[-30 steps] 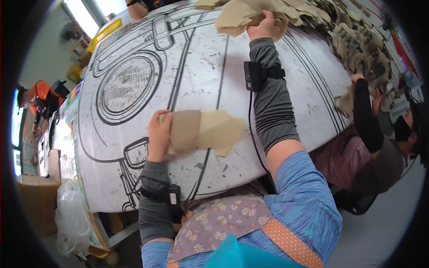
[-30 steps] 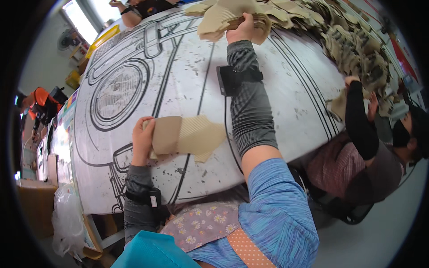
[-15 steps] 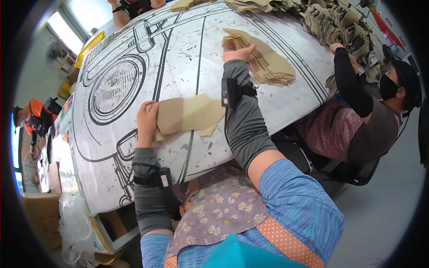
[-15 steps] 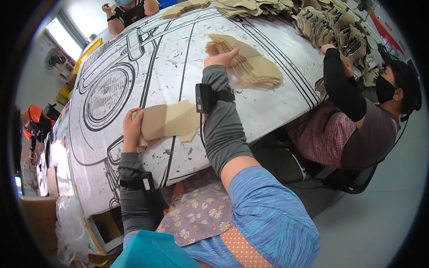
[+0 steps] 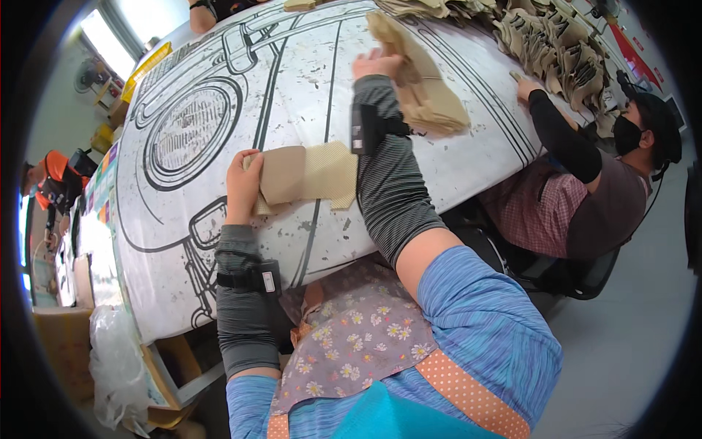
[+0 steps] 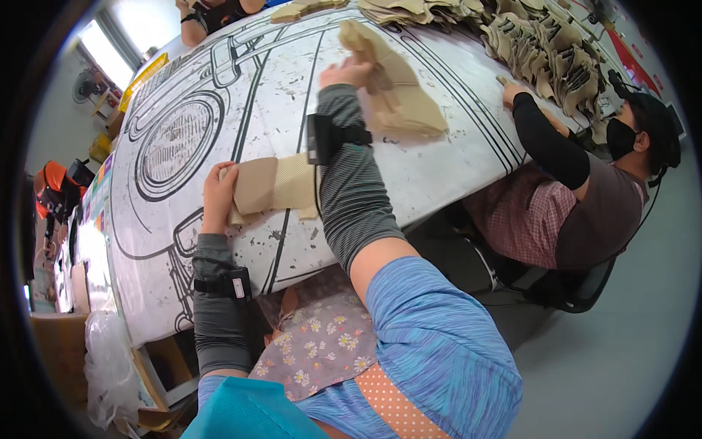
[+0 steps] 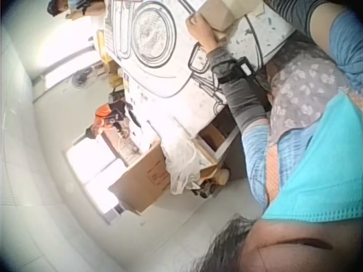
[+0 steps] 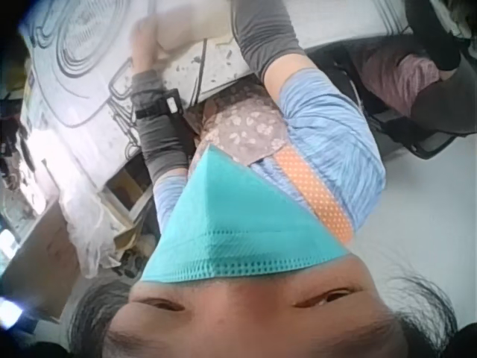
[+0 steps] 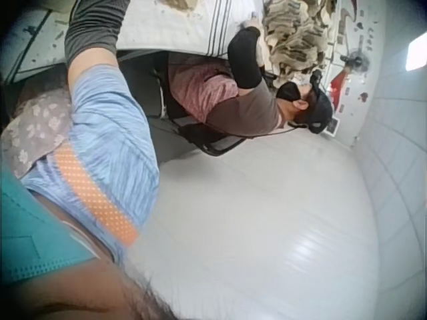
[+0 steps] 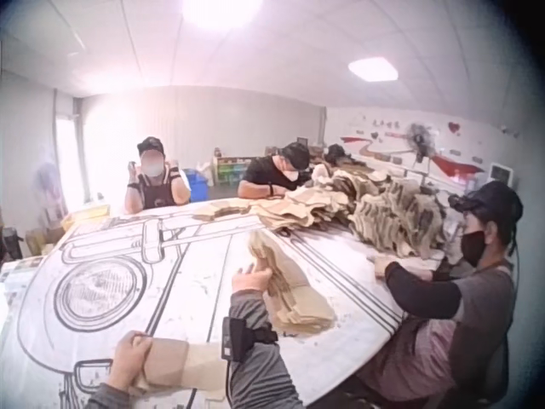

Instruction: Manual assembly and checking of shoe upper components on a manufacturing table.

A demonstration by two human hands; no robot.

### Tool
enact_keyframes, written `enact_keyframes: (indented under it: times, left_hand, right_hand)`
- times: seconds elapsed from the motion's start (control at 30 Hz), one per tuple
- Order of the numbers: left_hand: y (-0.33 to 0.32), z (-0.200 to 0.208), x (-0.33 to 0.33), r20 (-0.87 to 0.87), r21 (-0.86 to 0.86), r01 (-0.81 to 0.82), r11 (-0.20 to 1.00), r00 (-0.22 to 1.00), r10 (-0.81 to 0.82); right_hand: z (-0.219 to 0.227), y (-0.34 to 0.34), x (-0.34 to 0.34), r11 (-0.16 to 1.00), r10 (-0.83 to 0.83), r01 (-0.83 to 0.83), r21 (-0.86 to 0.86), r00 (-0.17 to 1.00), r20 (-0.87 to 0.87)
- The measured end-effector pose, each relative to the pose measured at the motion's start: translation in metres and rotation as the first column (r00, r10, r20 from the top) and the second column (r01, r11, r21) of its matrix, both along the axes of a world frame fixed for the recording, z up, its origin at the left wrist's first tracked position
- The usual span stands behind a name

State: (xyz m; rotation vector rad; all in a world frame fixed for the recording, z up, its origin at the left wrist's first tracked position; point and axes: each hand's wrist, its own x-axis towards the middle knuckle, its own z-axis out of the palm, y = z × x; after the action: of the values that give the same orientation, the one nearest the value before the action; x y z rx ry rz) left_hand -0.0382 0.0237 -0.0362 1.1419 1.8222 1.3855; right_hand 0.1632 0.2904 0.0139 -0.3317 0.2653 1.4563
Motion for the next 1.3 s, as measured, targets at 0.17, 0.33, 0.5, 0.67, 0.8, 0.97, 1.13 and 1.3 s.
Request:
enact_keyframes:
  times: [0.17, 0.33, 0.5, 0.67, 0.8, 0.97, 1.13, 1.3]
  left_hand:
    - [-0.004, -0.004, -0.005, 0.007, 0.013, -0.021, 1.0, 1.0, 0.021]
    - [0.005, 0.003, 0.006, -0.013, 0.025, 0.043, 0.999, 0.999, -0.042]
    - [-0.006, 0.005, 0.007, -0.091, -0.033, 0.012, 0.999, 0.996, -0.015]
    - [-0.008, 0.01, 0.01, -0.145, -0.032, 0.045, 0.998, 0.988, -0.049]
    - [-0.009, 0.014, 0.011, -0.143, -0.061, 0.028, 0.998, 0.989, -0.037]
    - [-0.008, 0.012, 0.012, -0.155, 0.014, 0.071, 0.997, 0.986, -0.068]
    - [-0.008, 0.024, 0.015, -0.097, -0.014, 0.144, 0.989, 0.985, -0.145]
    - [-0.014, 0.022, 0.009, -0.208, -0.052, 0.159, 0.986, 0.964, -0.167]
  right_hand:
    - [0.015, -0.031, -0.055, 0.752, 0.659, -0.655, -0.076, 0.746, 0.094]
    - [0.024, 0.019, 0.038, 0.866, -0.497, -0.201, 0.458, -0.242, 0.833]
    - [-0.007, -0.004, 0.078, 0.983, 0.059, 0.021, -0.182, -0.977, 0.206]
    - [-0.017, -0.023, 0.085, 0.912, -0.148, -0.183, -0.366, -0.982, 0.12]
    - [-0.001, -0.047, 0.094, 0.881, -0.036, -0.076, -0.467, -0.995, 0.094]
    - [0.003, -0.075, 0.109, 0.916, -0.067, -0.052, -0.397, -0.997, -0.025]
    - [-0.003, -0.098, 0.095, 0.891, -0.452, -0.445, -0.094, -0.889, -0.072]
    - [-0.001, -0.149, 0.044, 0.356, -0.549, -0.793, -0.494, -0.605, 0.576]
